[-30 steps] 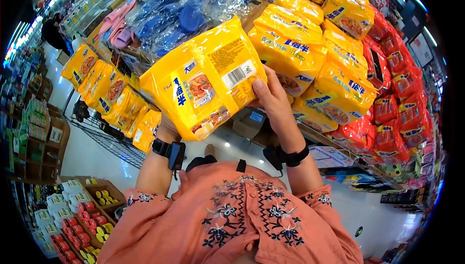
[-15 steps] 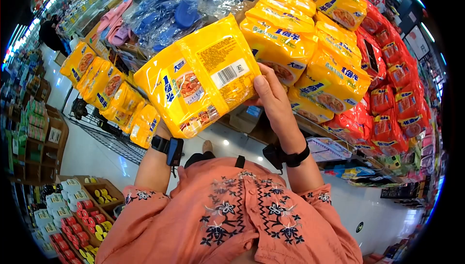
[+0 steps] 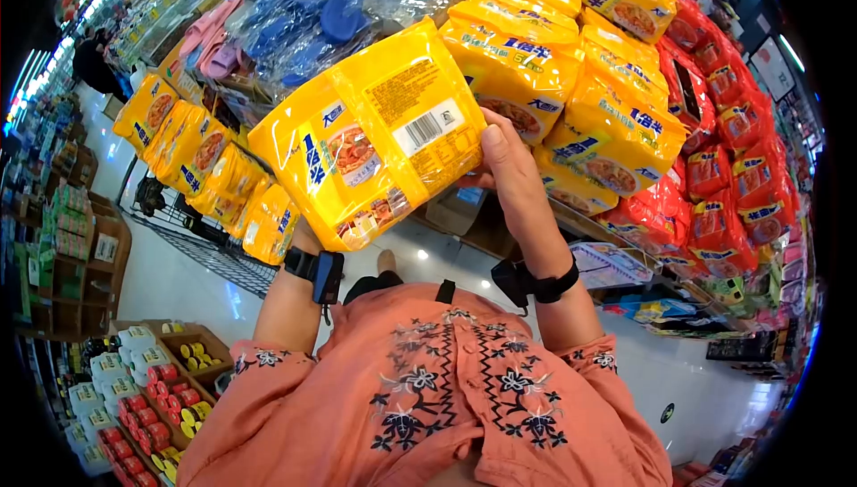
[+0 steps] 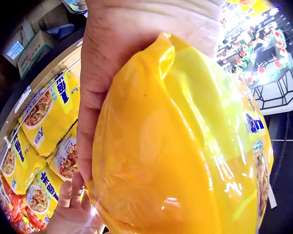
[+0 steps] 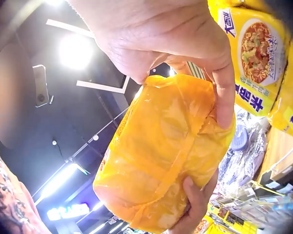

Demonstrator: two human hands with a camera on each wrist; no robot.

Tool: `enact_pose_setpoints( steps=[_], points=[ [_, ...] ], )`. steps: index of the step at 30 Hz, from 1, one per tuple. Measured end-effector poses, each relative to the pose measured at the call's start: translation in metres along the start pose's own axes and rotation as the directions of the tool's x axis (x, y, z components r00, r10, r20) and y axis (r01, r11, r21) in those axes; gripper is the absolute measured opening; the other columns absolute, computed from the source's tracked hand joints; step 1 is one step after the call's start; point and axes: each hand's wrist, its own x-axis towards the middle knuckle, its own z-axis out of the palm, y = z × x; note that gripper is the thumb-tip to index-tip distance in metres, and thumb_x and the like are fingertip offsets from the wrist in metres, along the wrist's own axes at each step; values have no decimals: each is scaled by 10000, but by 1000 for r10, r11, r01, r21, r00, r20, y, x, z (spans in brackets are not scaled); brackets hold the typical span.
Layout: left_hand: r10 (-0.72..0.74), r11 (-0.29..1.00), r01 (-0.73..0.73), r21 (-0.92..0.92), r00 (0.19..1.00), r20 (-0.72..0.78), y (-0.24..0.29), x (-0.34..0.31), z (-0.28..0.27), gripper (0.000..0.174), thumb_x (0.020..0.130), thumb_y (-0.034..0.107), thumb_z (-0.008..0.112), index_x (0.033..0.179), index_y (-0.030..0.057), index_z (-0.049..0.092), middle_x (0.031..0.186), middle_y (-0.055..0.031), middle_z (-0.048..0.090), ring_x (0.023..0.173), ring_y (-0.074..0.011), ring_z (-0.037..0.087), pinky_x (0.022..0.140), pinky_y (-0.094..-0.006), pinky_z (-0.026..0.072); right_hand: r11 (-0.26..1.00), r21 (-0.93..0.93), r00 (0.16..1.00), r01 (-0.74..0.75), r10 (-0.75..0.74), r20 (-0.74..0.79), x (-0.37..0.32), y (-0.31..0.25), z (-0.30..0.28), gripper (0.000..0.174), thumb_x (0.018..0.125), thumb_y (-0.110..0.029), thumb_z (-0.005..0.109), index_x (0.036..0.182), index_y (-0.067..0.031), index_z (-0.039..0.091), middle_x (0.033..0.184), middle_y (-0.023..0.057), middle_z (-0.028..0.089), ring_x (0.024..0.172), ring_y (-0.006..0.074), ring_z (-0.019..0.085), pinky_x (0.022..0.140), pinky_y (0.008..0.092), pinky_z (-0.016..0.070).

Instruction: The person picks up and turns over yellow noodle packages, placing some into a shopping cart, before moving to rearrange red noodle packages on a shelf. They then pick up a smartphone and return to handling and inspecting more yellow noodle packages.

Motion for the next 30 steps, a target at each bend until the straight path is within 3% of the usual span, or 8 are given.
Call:
enact_pose_setpoints(
  steps=[11, 14, 16, 19, 23, 28, 29, 30],
  points=[
    [47, 999, -46, 26, 999, -25, -7, -17, 9, 684, 978, 571, 468, 1474, 104, 408, 1481, -175, 457, 1330, -372, 473, 1099, -568, 387, 999, -36, 999, 19, -18, 35, 0, -5, -5, 581, 1050, -474, 406, 1451, -53, 403, 1242, 61, 600, 984, 121, 634, 822, 271, 545],
    [73, 996, -72, 55, 997, -21, -6, -18, 17, 673, 979, 570, 465, 1464, 106, 422, 1471, -171, 470, 1320, -368, 484, 1094, -561, 395, 999, 18, 999, 41, -41, -1, -2, -15, -2, 539, 1053, -411, 438, 1456, -56, 395, 1265, 77, 585, 1002, 144, 631, 840, 285, 544],
    [92, 993, -92, 74, 996, -4, -5, -10, 27, 666, 980, 570, 463, 1457, 107, 432, 1464, -169, 479, 1314, -365, 492, 1091, -557, 401, 985, 118, 991, 125, -117, -71, -3, -25, -1, 540, 1030, -308, 543, 1457, -23, 375, 1354, 109, 508, 1050, 156, 601, 846, 299, 527],
    [126, 986, -128, 109, 992, 30, 0, 2, 51, 655, 981, 569, 459, 1446, 108, 446, 1454, -166, 492, 1304, -361, 502, 1086, -550, 409, 951, -54, 950, 304, -306, -58, -7, -50, -5, 597, 993, -290, 612, 1456, -2, 369, 1348, 142, 507, 1101, 194, 598, 882, 318, 522],
    [176, 972, -189, 136, 979, 101, 2, 29, 88, 643, 982, 569, 455, 1432, 109, 465, 1440, -161, 509, 1291, -355, 517, 1079, -541, 420, 711, -439, 809, 549, -583, 68, -14, -91, -8, 643, 934, -315, 680, 1405, 33, 414, 1324, 203, 514, 1190, 330, 556, 984, 389, 466],
    [221, 955, -248, 164, 961, 163, -6, 74, 130, 628, 984, 568, 450, 1414, 112, 489, 1423, -155, 531, 1275, -348, 535, 1071, -530, 433, 423, -644, 699, 638, -669, 252, -1, -120, -6, 724, 901, -410, 698, 1388, 48, 421, 1330, 262, 499, 1245, 419, 492, 1066, 428, 390],
    [228, 951, -256, 174, 959, 166, -7, 84, 135, 625, 985, 567, 448, 1411, 112, 494, 1420, -154, 536, 1272, -346, 539, 1069, -528, 436, 427, -676, 724, 600, -649, 232, 5, -120, -10, 781, 875, -462, 719, 1425, 6, 421, 1383, 240, 483, 1320, 350, 464, 1090, 416, 370],
    [241, 946, -270, 182, 956, 166, -8, 94, 138, 623, 985, 567, 447, 1407, 112, 498, 1416, -153, 540, 1269, -345, 542, 1067, -525, 439, 450, -663, 731, 598, -646, 221, 14, -120, -14, 801, 865, -477, 723, 1415, 20, 420, 1357, 255, 493, 1303, 364, 471, 1080, 419, 379]
  ],
)
